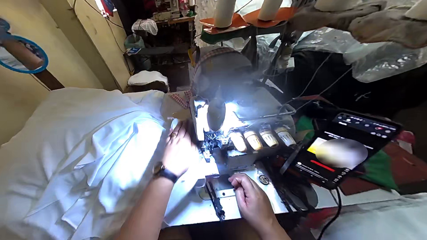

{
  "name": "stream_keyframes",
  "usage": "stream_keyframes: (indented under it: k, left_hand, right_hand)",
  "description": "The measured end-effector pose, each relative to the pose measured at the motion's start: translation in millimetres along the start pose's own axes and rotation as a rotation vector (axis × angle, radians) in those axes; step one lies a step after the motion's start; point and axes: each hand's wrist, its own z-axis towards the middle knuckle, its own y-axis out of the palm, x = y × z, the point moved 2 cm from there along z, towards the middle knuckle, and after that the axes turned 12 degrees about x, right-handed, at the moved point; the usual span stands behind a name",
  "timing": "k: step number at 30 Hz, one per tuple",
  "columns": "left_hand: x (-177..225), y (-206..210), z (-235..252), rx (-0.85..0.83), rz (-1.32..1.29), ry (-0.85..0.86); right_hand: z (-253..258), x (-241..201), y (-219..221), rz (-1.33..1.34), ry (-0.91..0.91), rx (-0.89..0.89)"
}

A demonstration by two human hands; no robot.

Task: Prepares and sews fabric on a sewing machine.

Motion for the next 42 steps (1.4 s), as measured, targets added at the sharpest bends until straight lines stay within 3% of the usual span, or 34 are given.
stream_keyframes:
  k: [7,11,13,16,21,26,29,31,34,37,40,42]
  left_hand:
    - [11.7,-18.3,51.7,-0.168,0.038,-0.067]
    - [-13.2,-0.7,43.6,0.094,-0.139,-0.067]
    - [-20.6,-12.3,12.0,0.342,-0.232,0.025]
    - [-37.2,-35.1,-59.9,0.549,-0.123,0.294]
    - [-81.0,-16.5,-159.7,0.472,0.069,0.742]
    - [-64.1,17.0,-195.4,0.409,-0.001,0.858]
    - [-22.5,14.4,-178.9,0.396,-0.273,0.816]
    - [7.9,1.3,-156.7,0.413,-0.415,0.702]
    - [36.0,-8.2,-108.2,0.51,-0.372,0.468]
    - [38.5,-0.6,-71.2,0.474,-0.289,0.295]
    - [34.8,0.7,-59.4,0.356,-0.335,0.142]
    - [32.6,1.9,-58.9,0.346,-0.325,0.11]
  right_hand:
    - [-3.2,0.0,-1.8,0.028,0.024,0.041]
    - [-4.8,5.1,-1.7,0.073,0.06,0.023]
    - [-5.0,6.9,-2.5,0.104,0.082,0.011]
    - [-5.8,7.5,-4.3,0.123,0.088,0.012]
    - [6.9,-5.7,-4.1,0.479,0.28,0.01]
    - [24.2,-52.7,3.8,0.591,0.425,0.011]
    - [27.3,-57.5,-0.1,0.57,0.444,0.02]
    - [27.0,-54.2,-4.7,0.589,0.42,-0.025]
    - [27.3,-50.0,-8.0,0.629,0.396,-0.108]
    - [28.4,-48.8,-6.9,0.721,0.502,-0.167]
    - [29.9,-52.9,-8.7,0.843,0.713,-0.233]
    - [28.7,-56.2,-7.5,0.843,0.76,-0.234]
